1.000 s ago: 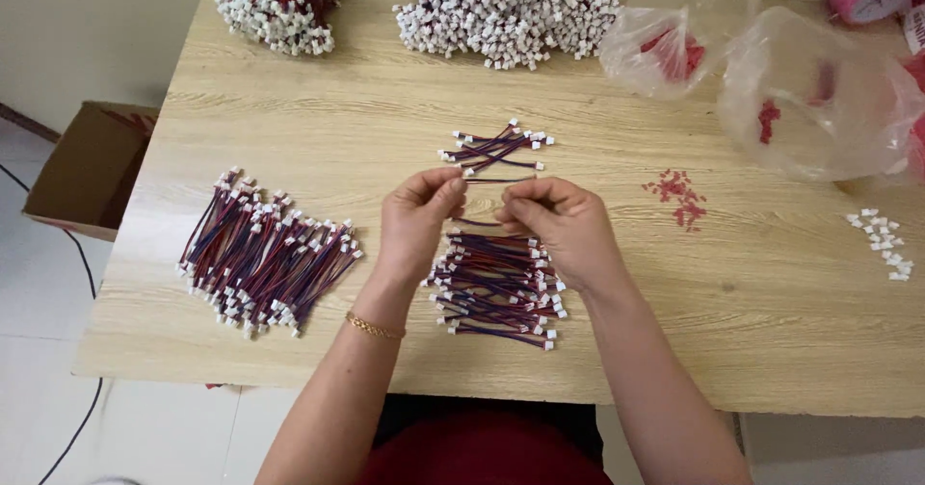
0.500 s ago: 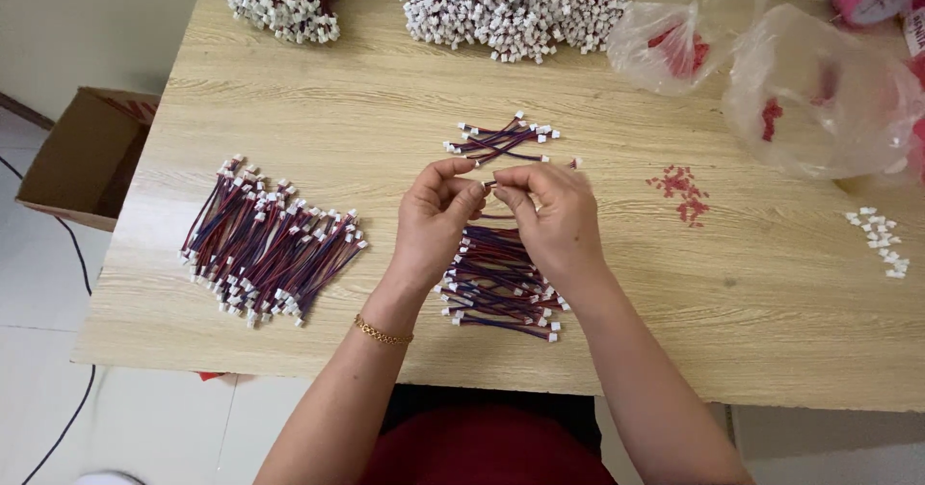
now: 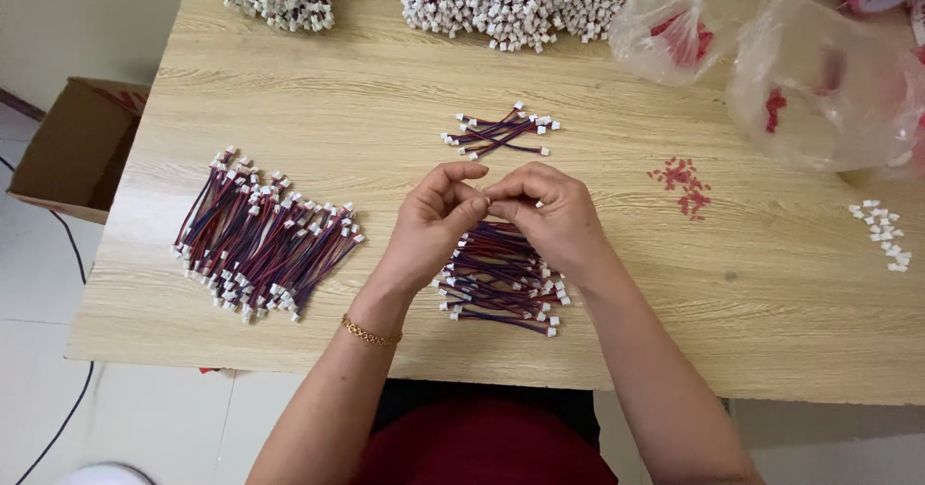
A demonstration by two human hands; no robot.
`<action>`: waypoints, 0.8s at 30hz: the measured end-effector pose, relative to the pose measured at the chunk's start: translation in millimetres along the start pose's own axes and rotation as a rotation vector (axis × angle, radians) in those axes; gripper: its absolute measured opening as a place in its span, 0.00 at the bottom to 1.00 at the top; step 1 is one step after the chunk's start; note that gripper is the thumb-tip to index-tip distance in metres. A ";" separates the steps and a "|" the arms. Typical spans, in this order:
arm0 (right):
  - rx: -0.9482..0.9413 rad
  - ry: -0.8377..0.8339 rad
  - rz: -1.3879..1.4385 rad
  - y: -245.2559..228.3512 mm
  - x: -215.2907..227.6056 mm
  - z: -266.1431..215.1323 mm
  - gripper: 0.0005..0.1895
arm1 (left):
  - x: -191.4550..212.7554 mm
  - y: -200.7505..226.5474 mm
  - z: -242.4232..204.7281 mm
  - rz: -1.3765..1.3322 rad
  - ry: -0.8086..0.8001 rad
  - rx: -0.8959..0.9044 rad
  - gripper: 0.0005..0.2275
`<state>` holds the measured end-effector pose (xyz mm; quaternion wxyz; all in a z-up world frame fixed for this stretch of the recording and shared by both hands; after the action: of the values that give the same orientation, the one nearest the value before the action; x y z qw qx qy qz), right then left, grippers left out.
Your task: Bundling small electronic wire harnesses together using rubber bands
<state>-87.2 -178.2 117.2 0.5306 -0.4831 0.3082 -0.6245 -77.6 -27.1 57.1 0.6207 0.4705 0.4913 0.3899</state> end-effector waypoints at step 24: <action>0.013 -0.061 0.059 21.1 4.8 -1.1 0.07 | 2.5 19.5 3.4 0.171 -0.118 0.013 0.17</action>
<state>-80.4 -188.2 99.2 0.5611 -0.4894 0.3019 -0.5955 -74.2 -20.5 75.6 0.6100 0.5368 0.4146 0.4097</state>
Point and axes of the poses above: each hand's wrist, its own z-axis towards the middle knuckle, its own x-axis out of the back of the hand, y = z × x, the point moved 3 cm from there along z, towards the middle knuckle, and after that the axes turned 3 degrees about z, right-handed, at the moved point
